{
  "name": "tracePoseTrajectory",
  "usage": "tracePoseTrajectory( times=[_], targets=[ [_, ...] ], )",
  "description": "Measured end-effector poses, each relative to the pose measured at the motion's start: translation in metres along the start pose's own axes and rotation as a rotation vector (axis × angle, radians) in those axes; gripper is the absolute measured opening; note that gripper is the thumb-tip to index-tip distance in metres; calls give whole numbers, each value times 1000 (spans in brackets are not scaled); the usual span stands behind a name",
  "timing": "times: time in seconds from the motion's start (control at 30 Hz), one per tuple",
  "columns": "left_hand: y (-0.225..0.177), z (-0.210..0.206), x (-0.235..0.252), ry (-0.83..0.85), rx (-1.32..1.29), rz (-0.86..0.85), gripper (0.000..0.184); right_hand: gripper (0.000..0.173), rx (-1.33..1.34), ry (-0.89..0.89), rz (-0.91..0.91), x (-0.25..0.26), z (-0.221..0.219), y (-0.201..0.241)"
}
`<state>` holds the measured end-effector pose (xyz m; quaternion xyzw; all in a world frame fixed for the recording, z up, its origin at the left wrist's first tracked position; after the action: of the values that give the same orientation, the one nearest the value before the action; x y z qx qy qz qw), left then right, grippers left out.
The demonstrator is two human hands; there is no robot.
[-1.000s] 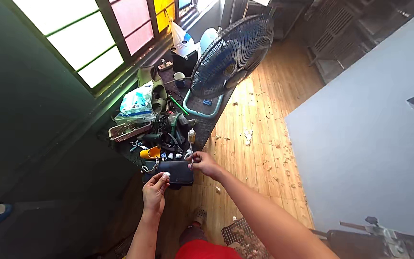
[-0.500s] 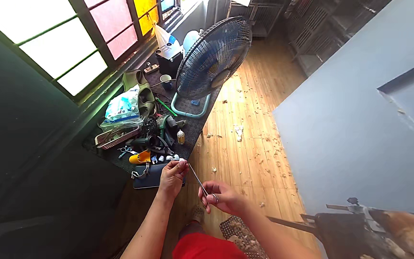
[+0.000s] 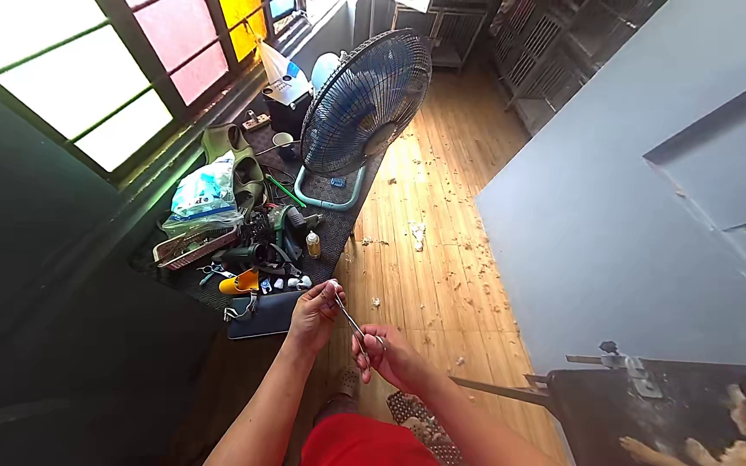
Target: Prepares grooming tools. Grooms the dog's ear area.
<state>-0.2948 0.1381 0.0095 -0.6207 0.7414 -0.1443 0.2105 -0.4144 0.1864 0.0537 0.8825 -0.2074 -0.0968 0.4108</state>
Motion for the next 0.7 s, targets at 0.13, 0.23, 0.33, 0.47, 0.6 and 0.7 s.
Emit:
tracePoseTrajectory(
  times=[0.13,0.23,0.33,0.47,0.6,0.7],
  targets=[
    [-1,3,-6,20,14,12,13,45,19,29,7,5,-3,-4],
    [-3,12,-10,4,4,-3,12,46,41,34,18,10,-3,-10],
    [-4,25,-15,-54,-26,-33,12,44,47,38,12,16,-5,-17],
    [-11,46,-21,-94,-75,-80,12,28,-34,59,-23,26,-9,-28],
    [-9,55,-30,-66,-8,-5,29,32,-39,-64,-105,33,11,-51],
    [7,60,-44,-93,53,146,29,35,19,-119,-134,36,20,-72]
  ],
)
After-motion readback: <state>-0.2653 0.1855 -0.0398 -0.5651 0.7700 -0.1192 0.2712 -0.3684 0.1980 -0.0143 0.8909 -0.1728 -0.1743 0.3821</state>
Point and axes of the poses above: each hand's wrist, its own x-axis towards the middle knuckle, its own z-axis out of the back of the hand, y = z × x, the point moved 10 cm from there along x, towards the middle knuckle, and after that the axes turned 15 degrees about y, right-handed, at the moved point
